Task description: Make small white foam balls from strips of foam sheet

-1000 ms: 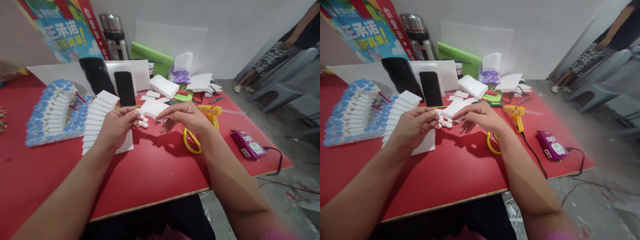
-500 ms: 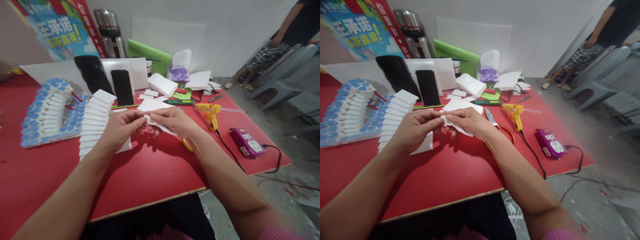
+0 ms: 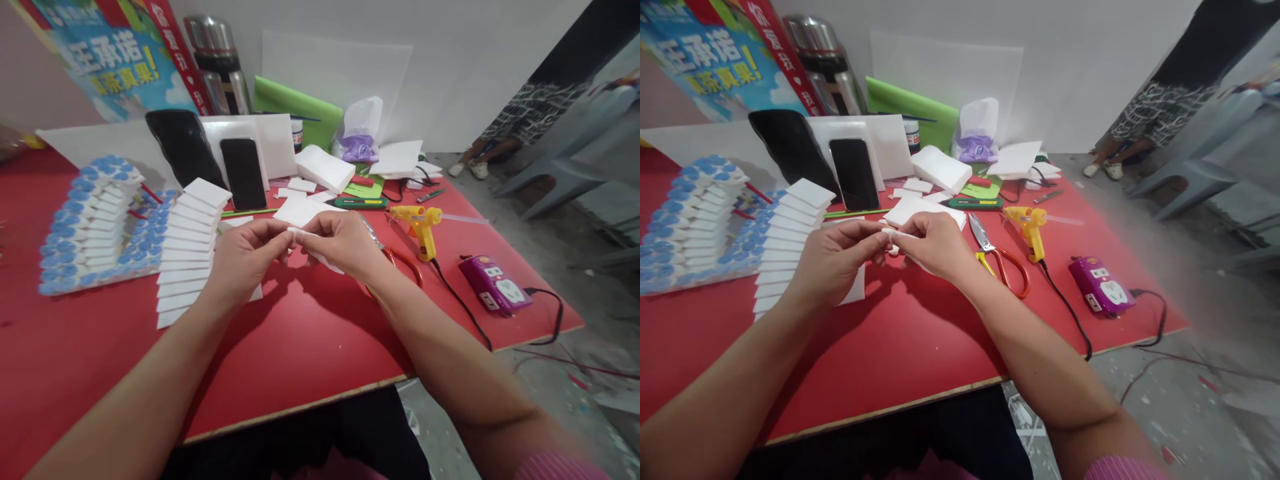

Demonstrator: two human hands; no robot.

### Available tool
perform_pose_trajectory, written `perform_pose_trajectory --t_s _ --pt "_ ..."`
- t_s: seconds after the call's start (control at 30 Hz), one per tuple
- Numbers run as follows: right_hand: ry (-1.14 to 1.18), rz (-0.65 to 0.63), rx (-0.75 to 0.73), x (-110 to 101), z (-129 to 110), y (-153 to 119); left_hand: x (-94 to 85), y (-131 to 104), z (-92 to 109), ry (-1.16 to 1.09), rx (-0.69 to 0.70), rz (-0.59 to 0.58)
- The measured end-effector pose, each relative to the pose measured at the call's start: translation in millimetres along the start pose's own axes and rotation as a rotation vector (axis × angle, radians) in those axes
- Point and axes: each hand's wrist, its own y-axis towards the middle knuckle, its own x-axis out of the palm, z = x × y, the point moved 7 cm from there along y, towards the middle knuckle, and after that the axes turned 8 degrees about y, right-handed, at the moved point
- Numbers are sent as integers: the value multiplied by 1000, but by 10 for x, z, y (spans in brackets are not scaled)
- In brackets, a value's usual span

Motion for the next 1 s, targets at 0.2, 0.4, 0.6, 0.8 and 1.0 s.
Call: perform_pose_trajectory --t_s 0.2,0.4,0.6,0.8,1.0 --pt "-37 44 -139 20 -89 -36 -31 -51 80 44 97 106" --pt "73 -108 -225 19 -185 -68 -71 -35 125 -97 164 51" --pt "34 -154 -328 25 -237 -101 -93 -29 122 -87 107 17" --pt "-201 -16 -251 46 -185 -105 -96 -28 129 42 179 38" --pt "284 -250 157 22 106 22 -83 22 65 71 96 2"
